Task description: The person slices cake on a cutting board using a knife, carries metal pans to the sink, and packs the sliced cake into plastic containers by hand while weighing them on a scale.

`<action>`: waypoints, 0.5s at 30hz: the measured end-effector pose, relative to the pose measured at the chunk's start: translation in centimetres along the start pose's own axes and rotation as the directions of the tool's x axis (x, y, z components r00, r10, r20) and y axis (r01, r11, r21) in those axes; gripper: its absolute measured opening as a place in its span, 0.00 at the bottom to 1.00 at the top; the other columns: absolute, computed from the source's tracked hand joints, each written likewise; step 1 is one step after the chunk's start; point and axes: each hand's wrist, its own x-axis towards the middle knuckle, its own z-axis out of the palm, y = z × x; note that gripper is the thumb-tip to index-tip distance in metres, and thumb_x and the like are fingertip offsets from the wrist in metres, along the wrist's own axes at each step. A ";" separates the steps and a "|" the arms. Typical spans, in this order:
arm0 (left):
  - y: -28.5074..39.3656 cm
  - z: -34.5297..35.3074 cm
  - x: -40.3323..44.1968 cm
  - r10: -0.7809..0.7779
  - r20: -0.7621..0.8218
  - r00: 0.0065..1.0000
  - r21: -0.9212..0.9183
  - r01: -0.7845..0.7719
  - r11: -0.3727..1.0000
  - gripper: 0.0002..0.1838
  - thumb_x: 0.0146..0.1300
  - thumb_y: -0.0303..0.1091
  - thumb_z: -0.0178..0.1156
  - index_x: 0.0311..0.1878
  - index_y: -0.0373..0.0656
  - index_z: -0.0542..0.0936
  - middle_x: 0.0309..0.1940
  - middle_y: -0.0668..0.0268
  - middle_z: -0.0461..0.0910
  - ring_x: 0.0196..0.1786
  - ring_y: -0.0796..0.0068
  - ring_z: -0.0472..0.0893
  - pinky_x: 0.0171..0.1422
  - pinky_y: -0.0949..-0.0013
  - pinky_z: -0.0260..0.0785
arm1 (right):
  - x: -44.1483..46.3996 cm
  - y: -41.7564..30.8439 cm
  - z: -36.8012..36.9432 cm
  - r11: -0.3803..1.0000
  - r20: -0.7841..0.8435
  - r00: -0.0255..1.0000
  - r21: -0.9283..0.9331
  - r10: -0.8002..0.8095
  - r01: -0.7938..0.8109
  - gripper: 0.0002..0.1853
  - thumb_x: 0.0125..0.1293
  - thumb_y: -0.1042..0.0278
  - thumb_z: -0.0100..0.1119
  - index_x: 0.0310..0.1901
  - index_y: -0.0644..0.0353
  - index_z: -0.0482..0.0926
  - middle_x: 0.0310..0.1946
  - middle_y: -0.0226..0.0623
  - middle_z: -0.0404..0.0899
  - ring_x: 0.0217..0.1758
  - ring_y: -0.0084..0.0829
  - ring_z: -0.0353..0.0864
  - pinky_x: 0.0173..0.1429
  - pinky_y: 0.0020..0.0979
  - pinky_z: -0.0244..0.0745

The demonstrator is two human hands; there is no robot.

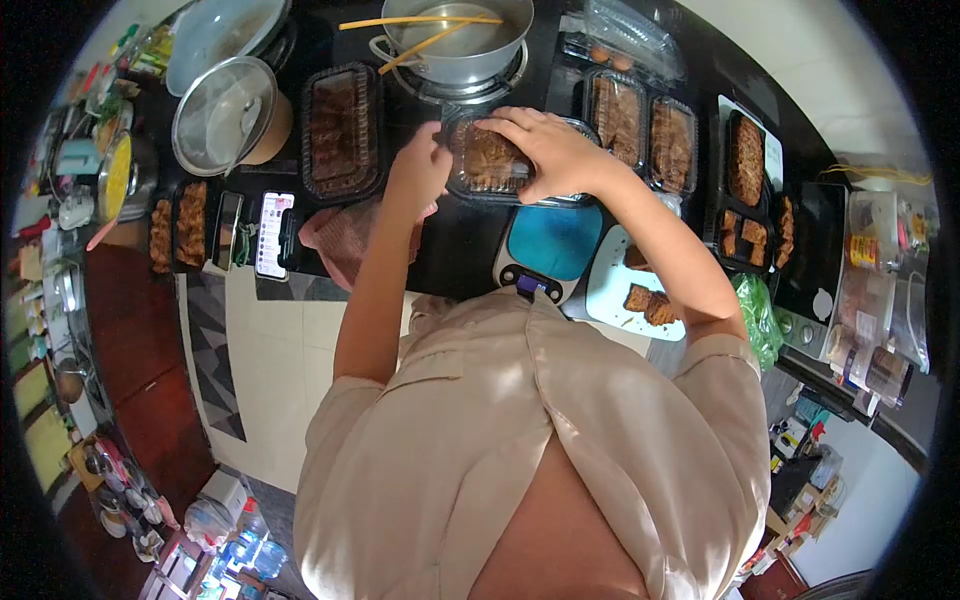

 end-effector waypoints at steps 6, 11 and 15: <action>-1.7 0.2 5.0 0.178 0.007 0.984 0.192 -0.176 0.966 0.12 0.59 0.33 0.54 0.41 0.33 0.75 0.25 0.54 0.79 0.20 0.63 0.79 0.27 0.64 0.71 | 0.3 1.1 -0.1 1.000 0.006 1.000 0.000 -0.025 0.025 0.53 0.29 0.63 0.68 0.66 0.51 0.59 0.61 0.46 0.62 0.64 0.47 0.63 0.66 0.41 0.59; -0.5 -0.1 6.3 0.007 0.120 0.993 0.250 -0.037 0.967 0.11 0.61 0.32 0.56 0.43 0.34 0.76 0.23 0.59 0.79 0.20 0.71 0.79 0.24 0.71 0.73 | 0.4 1.9 -0.3 0.998 -0.024 0.997 -0.018 -0.067 0.067 0.53 0.27 0.62 0.71 0.65 0.51 0.60 0.60 0.45 0.64 0.62 0.46 0.65 0.65 0.42 0.61; -0.8 -0.6 6.3 0.153 0.248 0.957 -0.027 -0.151 0.988 0.16 0.58 0.29 0.54 0.49 0.33 0.75 0.27 0.55 0.80 0.21 0.68 0.81 0.29 0.65 0.74 | -0.2 1.9 -0.7 0.997 0.062 0.995 -0.014 -0.072 0.073 0.54 0.26 0.63 0.71 0.65 0.49 0.60 0.62 0.45 0.63 0.65 0.46 0.63 0.67 0.43 0.57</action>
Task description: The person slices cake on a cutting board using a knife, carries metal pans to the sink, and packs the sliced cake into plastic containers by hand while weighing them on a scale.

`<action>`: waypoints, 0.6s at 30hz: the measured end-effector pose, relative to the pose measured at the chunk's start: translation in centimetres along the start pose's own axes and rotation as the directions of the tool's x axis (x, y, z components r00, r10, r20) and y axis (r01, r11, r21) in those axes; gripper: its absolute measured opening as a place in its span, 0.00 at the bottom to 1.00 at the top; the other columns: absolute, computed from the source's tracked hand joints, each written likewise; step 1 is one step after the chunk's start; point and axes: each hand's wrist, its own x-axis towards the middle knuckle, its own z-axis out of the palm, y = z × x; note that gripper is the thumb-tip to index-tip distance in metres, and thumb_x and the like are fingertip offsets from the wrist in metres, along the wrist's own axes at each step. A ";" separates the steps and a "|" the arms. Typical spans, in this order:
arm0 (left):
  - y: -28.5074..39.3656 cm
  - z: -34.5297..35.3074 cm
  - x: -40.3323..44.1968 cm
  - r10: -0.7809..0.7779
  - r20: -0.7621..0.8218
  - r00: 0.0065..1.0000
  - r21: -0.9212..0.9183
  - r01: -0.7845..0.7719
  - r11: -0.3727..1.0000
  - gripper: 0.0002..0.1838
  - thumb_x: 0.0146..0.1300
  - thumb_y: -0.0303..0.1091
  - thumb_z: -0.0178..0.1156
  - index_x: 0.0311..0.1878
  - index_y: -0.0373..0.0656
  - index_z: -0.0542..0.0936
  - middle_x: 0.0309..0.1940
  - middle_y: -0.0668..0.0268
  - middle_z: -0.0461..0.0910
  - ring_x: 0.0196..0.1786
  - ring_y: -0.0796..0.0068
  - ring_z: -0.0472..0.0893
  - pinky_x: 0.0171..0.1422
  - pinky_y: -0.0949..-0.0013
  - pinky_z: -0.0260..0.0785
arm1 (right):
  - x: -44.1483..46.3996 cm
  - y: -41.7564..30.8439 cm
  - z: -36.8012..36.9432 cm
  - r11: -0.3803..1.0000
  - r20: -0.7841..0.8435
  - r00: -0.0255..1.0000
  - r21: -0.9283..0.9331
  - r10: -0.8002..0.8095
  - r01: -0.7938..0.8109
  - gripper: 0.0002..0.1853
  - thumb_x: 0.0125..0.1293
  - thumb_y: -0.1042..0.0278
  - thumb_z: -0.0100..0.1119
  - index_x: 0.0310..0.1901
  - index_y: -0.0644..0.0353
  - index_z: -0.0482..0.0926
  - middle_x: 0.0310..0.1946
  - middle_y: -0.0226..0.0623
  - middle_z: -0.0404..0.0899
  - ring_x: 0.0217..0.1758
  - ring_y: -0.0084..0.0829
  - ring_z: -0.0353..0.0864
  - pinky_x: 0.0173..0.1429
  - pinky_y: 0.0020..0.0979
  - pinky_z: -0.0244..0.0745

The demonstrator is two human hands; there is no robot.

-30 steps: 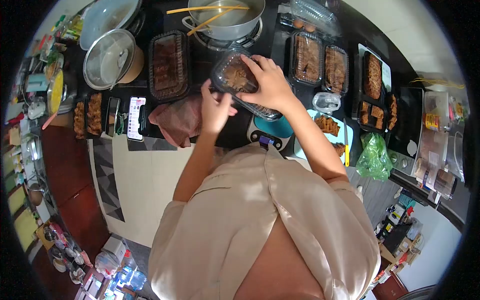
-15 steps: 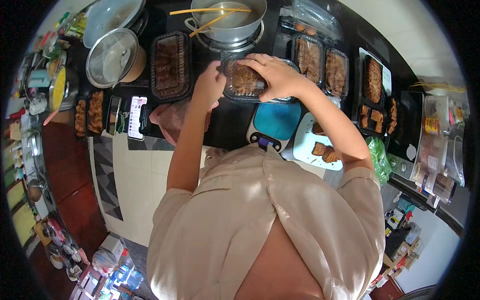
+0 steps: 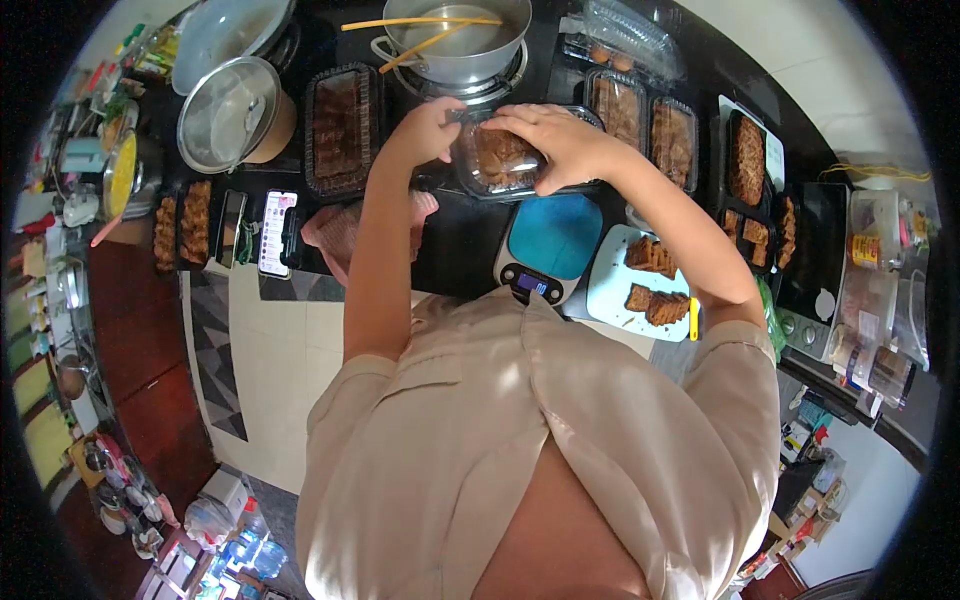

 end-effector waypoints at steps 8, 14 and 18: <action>-0.5 0.5 -0.2 0.278 0.054 0.959 0.395 -0.276 0.876 0.12 0.59 0.26 0.53 0.46 0.35 0.74 0.29 0.53 0.79 0.27 0.60 0.80 0.32 0.64 0.74 | -0.4 -1.3 -1.1 0.999 0.116 0.993 -0.012 0.037 -0.036 0.54 0.26 0.66 0.71 0.65 0.43 0.60 0.64 0.41 0.62 0.68 0.44 0.60 0.70 0.48 0.49; 0.9 1.8 -1.7 0.274 -0.027 0.961 0.560 -0.213 0.801 0.10 0.58 0.27 0.53 0.43 0.33 0.73 0.33 0.46 0.78 0.32 0.47 0.79 0.37 0.59 0.73 | -0.5 -0.7 -0.8 1.000 0.117 0.993 0.000 0.016 -0.017 0.53 0.26 0.65 0.70 0.65 0.43 0.60 0.64 0.40 0.61 0.68 0.45 0.59 0.69 0.48 0.49; 1.1 0.8 -3.0 -0.110 0.072 0.991 0.035 0.108 0.994 0.18 0.59 0.24 0.52 0.52 0.31 0.68 0.29 0.52 0.79 0.26 0.64 0.82 0.31 0.66 0.75 | -0.6 -0.4 -0.6 1.000 0.104 0.995 -0.011 -0.005 0.006 0.53 0.27 0.65 0.69 0.65 0.43 0.60 0.64 0.40 0.61 0.68 0.45 0.59 0.69 0.48 0.49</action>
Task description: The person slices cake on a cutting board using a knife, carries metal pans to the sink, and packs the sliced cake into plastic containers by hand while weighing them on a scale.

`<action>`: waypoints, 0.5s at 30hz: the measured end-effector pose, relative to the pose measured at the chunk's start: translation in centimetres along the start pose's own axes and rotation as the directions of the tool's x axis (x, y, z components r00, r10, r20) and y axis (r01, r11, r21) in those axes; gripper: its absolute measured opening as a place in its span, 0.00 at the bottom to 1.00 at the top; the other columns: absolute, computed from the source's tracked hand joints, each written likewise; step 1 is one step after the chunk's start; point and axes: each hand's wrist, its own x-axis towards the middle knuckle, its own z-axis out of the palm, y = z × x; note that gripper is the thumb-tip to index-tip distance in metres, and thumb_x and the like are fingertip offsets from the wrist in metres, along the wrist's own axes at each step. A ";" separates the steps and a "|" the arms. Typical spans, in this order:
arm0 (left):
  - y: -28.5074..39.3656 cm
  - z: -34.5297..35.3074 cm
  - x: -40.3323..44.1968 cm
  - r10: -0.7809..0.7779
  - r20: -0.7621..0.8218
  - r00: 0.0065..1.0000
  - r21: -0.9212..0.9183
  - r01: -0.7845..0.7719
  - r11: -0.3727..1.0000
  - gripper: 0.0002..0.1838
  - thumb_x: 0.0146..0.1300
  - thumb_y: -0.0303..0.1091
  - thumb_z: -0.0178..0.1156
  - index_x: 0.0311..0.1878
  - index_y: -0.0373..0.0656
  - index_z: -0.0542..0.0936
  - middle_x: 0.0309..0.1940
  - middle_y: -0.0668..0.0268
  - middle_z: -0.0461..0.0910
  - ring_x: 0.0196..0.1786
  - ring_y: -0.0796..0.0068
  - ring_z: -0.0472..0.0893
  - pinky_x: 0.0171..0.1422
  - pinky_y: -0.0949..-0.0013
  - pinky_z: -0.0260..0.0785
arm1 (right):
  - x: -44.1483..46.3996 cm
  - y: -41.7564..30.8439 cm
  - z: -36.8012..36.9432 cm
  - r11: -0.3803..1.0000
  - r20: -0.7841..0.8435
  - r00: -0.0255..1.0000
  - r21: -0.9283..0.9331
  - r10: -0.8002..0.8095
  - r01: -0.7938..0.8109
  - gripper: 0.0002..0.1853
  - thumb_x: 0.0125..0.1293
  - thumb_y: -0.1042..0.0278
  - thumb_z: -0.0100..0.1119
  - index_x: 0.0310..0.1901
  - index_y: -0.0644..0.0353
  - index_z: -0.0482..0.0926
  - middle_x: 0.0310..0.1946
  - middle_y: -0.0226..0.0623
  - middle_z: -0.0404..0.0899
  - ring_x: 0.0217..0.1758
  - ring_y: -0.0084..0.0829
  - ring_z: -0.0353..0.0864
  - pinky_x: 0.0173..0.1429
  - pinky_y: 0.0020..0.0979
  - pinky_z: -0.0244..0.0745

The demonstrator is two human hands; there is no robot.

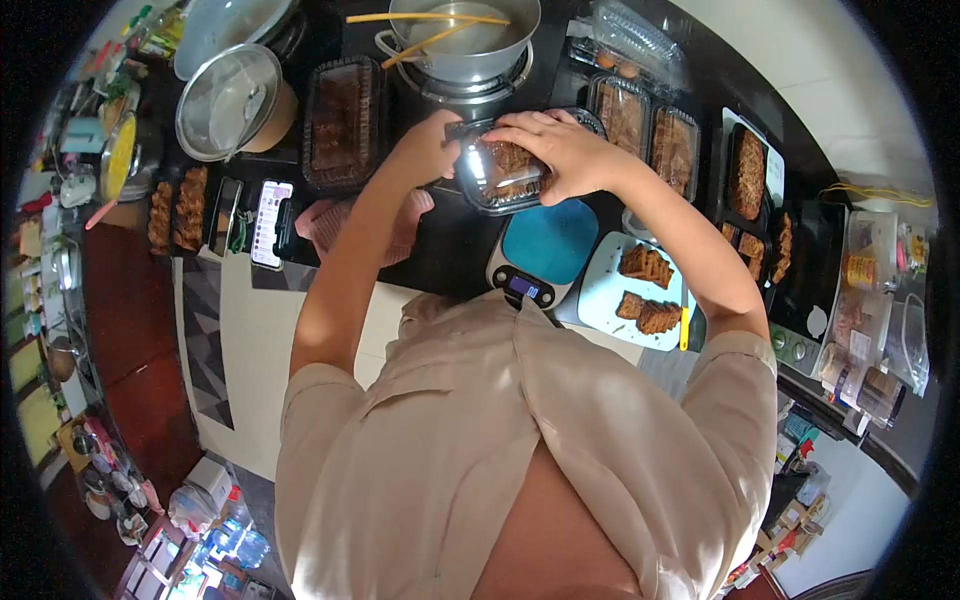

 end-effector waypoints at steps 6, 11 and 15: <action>1.1 -0.5 -0.4 -0.106 0.097 0.990 0.002 0.107 0.994 0.19 0.57 0.24 0.53 0.53 0.32 0.67 0.27 0.55 0.78 0.25 0.68 0.81 0.30 0.67 0.75 | 0.0 -0.5 -0.3 1.000 0.046 0.999 -0.010 -0.018 0.018 0.53 0.27 0.65 0.69 0.65 0.43 0.60 0.64 0.41 0.61 0.68 0.43 0.59 0.69 0.48 0.50; -0.5 0.2 1.2 0.390 -0.024 0.921 0.659 -0.279 0.698 0.14 0.59 0.31 0.57 0.44 0.34 0.71 0.26 0.46 0.78 0.26 0.50 0.80 0.31 0.57 0.73 | 0.0 -0.4 -0.1 1.000 0.050 0.998 -0.008 -0.026 0.026 0.53 0.27 0.66 0.69 0.66 0.44 0.59 0.64 0.41 0.61 0.68 0.43 0.59 0.68 0.47 0.51; -0.2 1.1 1.1 0.404 -0.153 0.902 0.648 -0.217 0.730 0.14 0.63 0.39 0.55 0.41 0.35 0.72 0.23 0.48 0.77 0.27 0.45 0.78 0.31 0.54 0.71 | -0.1 0.0 0.8 0.999 -0.056 0.998 0.017 -0.027 0.028 0.53 0.27 0.61 0.70 0.65 0.44 0.61 0.62 0.42 0.63 0.66 0.43 0.62 0.65 0.46 0.54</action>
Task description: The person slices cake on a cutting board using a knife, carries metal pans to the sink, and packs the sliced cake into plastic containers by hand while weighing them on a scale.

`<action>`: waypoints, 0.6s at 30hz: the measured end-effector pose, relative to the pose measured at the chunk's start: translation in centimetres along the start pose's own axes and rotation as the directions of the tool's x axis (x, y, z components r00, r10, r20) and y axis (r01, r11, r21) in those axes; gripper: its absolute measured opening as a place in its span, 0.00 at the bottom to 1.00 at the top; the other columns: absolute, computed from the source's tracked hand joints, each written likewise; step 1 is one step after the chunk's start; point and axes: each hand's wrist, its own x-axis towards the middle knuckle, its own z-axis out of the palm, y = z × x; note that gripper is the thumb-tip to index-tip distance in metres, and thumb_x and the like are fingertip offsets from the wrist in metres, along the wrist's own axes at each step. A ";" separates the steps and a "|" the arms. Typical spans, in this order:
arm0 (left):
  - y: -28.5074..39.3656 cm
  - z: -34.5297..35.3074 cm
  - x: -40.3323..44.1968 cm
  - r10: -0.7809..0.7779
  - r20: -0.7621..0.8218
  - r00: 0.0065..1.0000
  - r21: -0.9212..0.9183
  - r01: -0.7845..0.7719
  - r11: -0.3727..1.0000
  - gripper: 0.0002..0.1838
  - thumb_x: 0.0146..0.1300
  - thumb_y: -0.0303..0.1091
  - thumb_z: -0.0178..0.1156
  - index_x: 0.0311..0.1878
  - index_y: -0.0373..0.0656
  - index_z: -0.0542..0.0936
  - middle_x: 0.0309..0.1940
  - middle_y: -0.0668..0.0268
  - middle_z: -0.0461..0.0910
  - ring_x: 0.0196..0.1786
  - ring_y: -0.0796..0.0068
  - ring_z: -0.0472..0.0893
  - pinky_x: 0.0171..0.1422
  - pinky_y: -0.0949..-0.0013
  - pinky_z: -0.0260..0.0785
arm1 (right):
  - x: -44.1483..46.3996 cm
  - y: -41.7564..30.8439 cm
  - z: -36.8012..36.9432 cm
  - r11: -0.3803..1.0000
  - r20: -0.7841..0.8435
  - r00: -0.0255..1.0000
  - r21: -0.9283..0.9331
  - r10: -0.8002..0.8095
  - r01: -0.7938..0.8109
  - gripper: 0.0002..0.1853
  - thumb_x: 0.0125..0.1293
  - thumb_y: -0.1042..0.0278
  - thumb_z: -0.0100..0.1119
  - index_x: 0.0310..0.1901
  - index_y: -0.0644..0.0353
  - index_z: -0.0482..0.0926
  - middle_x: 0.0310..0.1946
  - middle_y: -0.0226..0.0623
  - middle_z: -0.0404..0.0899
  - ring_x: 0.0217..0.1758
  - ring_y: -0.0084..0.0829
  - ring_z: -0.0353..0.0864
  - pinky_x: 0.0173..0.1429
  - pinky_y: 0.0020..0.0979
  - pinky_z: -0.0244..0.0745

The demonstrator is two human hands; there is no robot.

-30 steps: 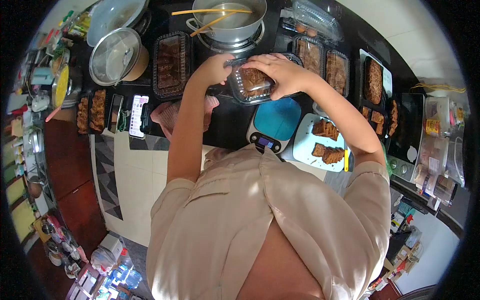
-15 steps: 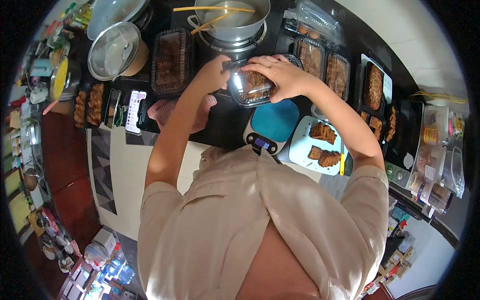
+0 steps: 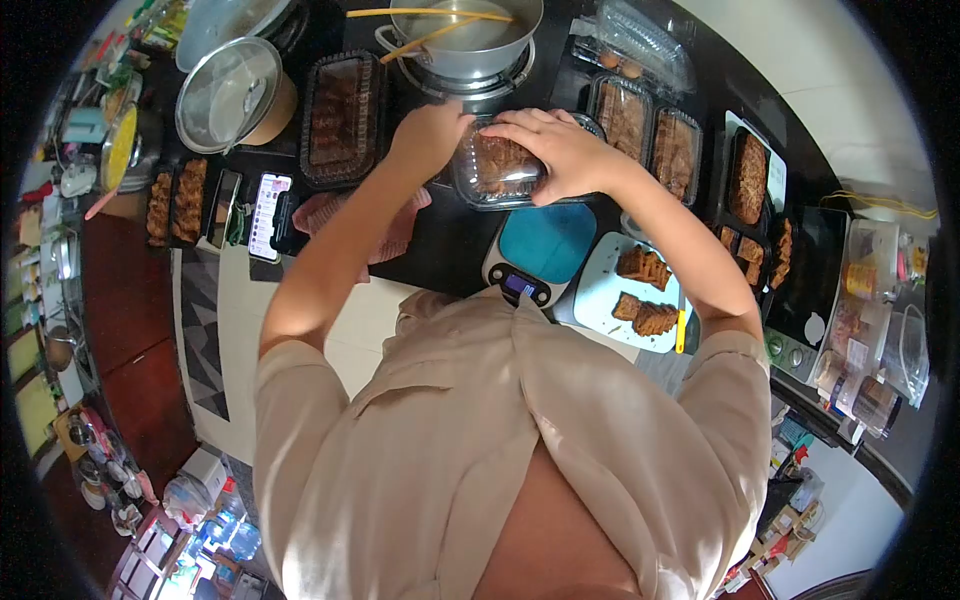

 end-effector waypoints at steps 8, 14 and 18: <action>4.3 -0.4 -7.0 -0.569 0.363 0.738 -0.695 0.621 0.363 0.20 0.66 0.32 0.43 0.60 0.37 0.63 0.25 0.52 0.80 0.19 0.67 0.80 0.22 0.69 0.74 | 0.5 -2.4 2.7 0.977 -0.284 0.937 -0.001 0.203 -0.212 0.51 0.31 0.55 0.71 0.65 0.45 0.62 0.60 0.41 0.65 0.63 0.43 0.64 0.60 0.45 0.57; 3.2 1.9 -7.1 -0.594 0.212 0.776 -0.893 0.401 0.206 0.26 0.61 0.26 0.43 0.64 0.32 0.58 0.29 0.49 0.79 0.20 0.65 0.81 0.26 0.68 0.79 | 1.9 -5.4 3.8 0.888 -0.372 0.828 -0.025 0.418 -0.460 0.52 0.40 0.46 0.72 0.68 0.47 0.57 0.58 0.45 0.67 0.62 0.44 0.64 0.60 0.46 0.61; 3.3 0.3 -6.4 -0.602 0.259 0.755 -0.877 0.445 0.181 0.28 0.57 0.22 0.47 0.64 0.33 0.60 0.35 0.51 0.78 0.22 0.69 0.81 0.29 0.70 0.79 | 0.9 -1.9 2.6 0.876 -0.432 0.775 0.358 0.462 -0.324 0.41 0.53 0.46 0.65 0.65 0.55 0.62 0.53 0.49 0.75 0.55 0.44 0.72 0.60 0.40 0.63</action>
